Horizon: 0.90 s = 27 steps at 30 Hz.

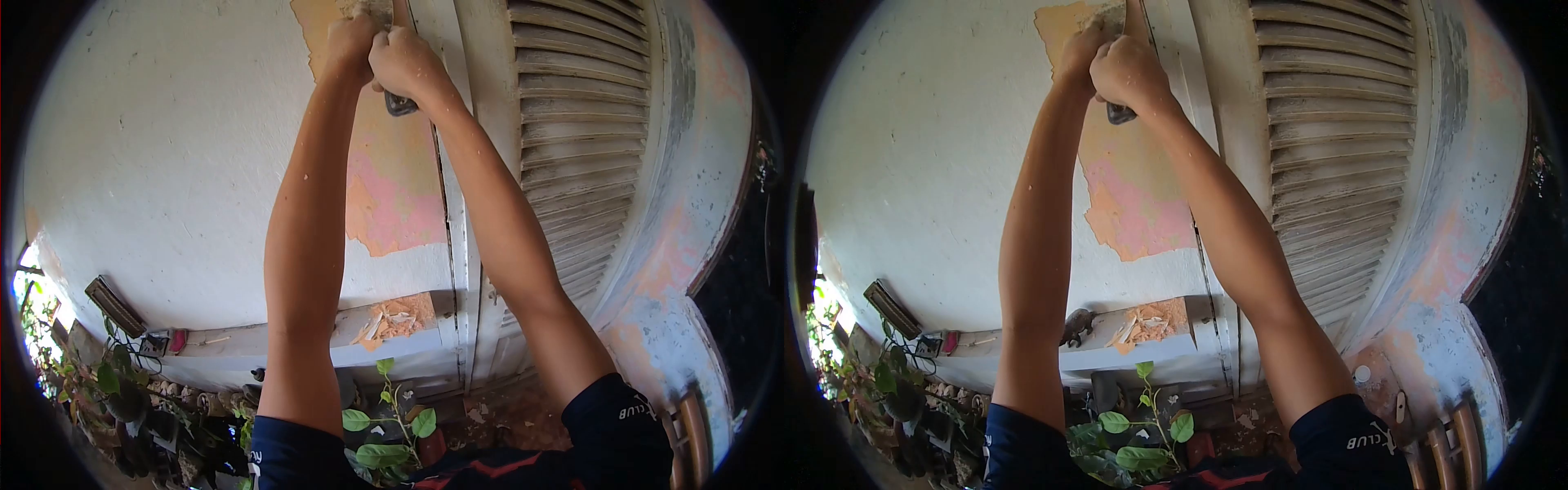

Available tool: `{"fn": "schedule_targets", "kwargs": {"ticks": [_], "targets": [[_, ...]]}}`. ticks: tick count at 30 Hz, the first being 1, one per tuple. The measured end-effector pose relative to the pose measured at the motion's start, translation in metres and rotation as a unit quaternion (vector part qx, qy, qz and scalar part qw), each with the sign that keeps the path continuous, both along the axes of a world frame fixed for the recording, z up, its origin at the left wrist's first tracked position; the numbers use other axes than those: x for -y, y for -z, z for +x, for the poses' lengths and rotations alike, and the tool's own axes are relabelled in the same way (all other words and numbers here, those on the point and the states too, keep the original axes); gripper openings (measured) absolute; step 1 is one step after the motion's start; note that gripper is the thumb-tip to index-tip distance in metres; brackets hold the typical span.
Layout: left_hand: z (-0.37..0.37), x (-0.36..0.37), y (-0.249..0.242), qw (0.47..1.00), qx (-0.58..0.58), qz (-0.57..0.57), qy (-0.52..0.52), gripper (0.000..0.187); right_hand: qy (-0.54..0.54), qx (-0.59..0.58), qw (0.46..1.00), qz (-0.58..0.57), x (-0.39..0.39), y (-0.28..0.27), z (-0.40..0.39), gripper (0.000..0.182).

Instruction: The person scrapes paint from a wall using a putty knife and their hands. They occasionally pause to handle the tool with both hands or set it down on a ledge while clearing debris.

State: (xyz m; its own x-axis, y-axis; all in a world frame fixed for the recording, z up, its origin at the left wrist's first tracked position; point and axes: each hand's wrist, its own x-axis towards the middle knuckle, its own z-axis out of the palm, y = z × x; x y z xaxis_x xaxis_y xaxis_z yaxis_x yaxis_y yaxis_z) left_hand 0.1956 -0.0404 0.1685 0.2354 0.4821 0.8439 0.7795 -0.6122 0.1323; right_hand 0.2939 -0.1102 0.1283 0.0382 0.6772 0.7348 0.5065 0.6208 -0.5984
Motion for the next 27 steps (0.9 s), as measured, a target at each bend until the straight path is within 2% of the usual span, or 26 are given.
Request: {"fn": "schedule_targets", "kwargs": {"ticks": [4,5,6,10,13,15,16,19,21,22,23,24,27], "targets": [[0.006,0.008,0.001,0.993,-0.101,-0.037,-0.038,0.047,0.017,0.010,1.000,0.012,-0.012,0.007,0.005,0.042],[0.017,0.005,0.011,0.977,0.149,-0.099,0.117,0.039,0.008,-0.004,1.000,0.003,-0.019,0.013,0.007,0.041],[0.023,0.000,0.017,0.872,0.384,-0.152,0.262,0.041,-0.001,-0.019,1.000,-0.005,-0.019,0.014,0.008,0.040],[0.022,-0.005,-0.004,0.897,0.333,-0.127,0.260,0.047,-0.013,-0.015,1.000,0.000,-0.015,-0.006,0.013,0.044],[0.024,-0.004,-0.010,0.926,0.286,-0.155,0.191,0.049,-0.023,-0.029,0.999,-0.040,-0.015,-0.007,0.016,0.037],[0.029,-0.007,0.000,0.887,0.355,-0.160,0.247,0.050,-0.033,-0.049,0.998,0.005,-0.024,0.004,0.017,0.037],[0.031,-0.017,0.004,0.887,0.355,-0.159,0.248,0.050,-0.032,-0.049,0.998,0.006,-0.023,0.006,0.019,0.037],[0.037,-0.021,0.006,0.929,0.313,-0.071,0.186,0.049,-0.036,-0.072,0.997,-0.020,-0.024,0.007,0.026,0.037],[0.037,-0.015,-0.005,0.864,0.379,-0.162,0.288,0.049,-0.041,-0.031,0.999,-0.006,-0.033,-0.006,0.029,0.037],[0.037,-0.027,-0.010,0.865,0.379,-0.162,0.288,0.049,-0.040,-0.032,0.999,-0.006,-0.028,-0.010,0.030,0.037],[0.037,-0.038,-0.021,0.875,0.363,-0.181,0.264,0.035,-0.035,-0.024,0.999,-0.007,-0.023,-0.015,0.031,0.038],[0.038,-0.039,-0.018,0.879,0.357,-0.194,0.250,0.031,-0.030,-0.016,0.999,-0.012,-0.021,-0.014,0.032,0.048],[0.043,-0.030,-0.005,0.895,0.347,-0.187,0.206,0.031,-0.030,-0.016,0.999,-0.018,-0.018,-0.003,0.036,0.047]]}}
